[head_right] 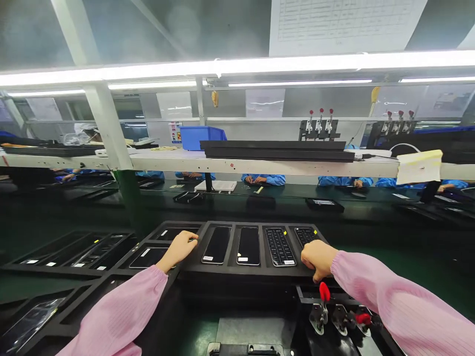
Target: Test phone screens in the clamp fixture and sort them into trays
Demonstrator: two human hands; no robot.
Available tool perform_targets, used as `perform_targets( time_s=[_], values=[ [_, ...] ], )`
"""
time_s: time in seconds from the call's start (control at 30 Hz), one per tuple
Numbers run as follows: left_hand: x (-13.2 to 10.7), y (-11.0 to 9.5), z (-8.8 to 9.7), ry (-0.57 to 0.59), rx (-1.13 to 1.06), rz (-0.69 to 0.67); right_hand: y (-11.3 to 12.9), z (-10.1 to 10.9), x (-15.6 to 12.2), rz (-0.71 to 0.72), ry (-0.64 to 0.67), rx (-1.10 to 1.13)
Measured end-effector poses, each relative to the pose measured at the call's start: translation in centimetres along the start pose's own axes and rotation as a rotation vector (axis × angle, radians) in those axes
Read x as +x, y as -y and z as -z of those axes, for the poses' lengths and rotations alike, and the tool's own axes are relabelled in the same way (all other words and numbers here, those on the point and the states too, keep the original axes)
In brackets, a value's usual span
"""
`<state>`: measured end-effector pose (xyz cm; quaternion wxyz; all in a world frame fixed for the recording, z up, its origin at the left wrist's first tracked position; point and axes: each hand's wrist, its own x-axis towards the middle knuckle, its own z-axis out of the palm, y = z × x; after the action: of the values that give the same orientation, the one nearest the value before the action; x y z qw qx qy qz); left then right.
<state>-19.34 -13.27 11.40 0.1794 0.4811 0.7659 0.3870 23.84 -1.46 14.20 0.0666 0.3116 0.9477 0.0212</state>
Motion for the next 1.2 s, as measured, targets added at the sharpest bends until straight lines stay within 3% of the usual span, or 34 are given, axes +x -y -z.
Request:
perform_targets(
  time_s=[0.1,0.23,0.33,0.47,0.6,0.87,1.03,1.2],
  values=[
    [0.3,-0.9,-0.8,-0.032,0.143,-0.136,2.3,2.1,1.0,-0.050,0.017,0.079],
    [0.5,-2.4,-5.0,0.014,0.292,-0.218,7.6,4.1,5.8,-0.095,-0.105,0.214],
    [0.4,-2.8,-7.8,0.042,0.394,-0.209,11.9,3.4,10.4,-0.206,-0.144,0.246],
    [0.8,-2.8,-8.4,0.059,0.498,-0.168,14.5,0.9,13.3,-0.348,-0.152,0.244],
    [1.1,-3.0,-7.9,0.047,0.587,-0.146,13.1,-0.3,12.4,-0.393,-0.183,0.193],
    [0.2,-3.1,-7.0,-0.063,0.744,-0.250,10.7,-0.7,12.3,-0.375,-0.110,0.126],
    [1.6,-2.8,-5.8,-0.077,0.790,-0.291,8.7,2.3,11.4,-0.367,-0.054,0.120],
    [3.3,-3.1,-5.4,-0.137,0.790,-0.346,2.5,5.8,6.7,-0.322,0.054,0.153]
  ],
)
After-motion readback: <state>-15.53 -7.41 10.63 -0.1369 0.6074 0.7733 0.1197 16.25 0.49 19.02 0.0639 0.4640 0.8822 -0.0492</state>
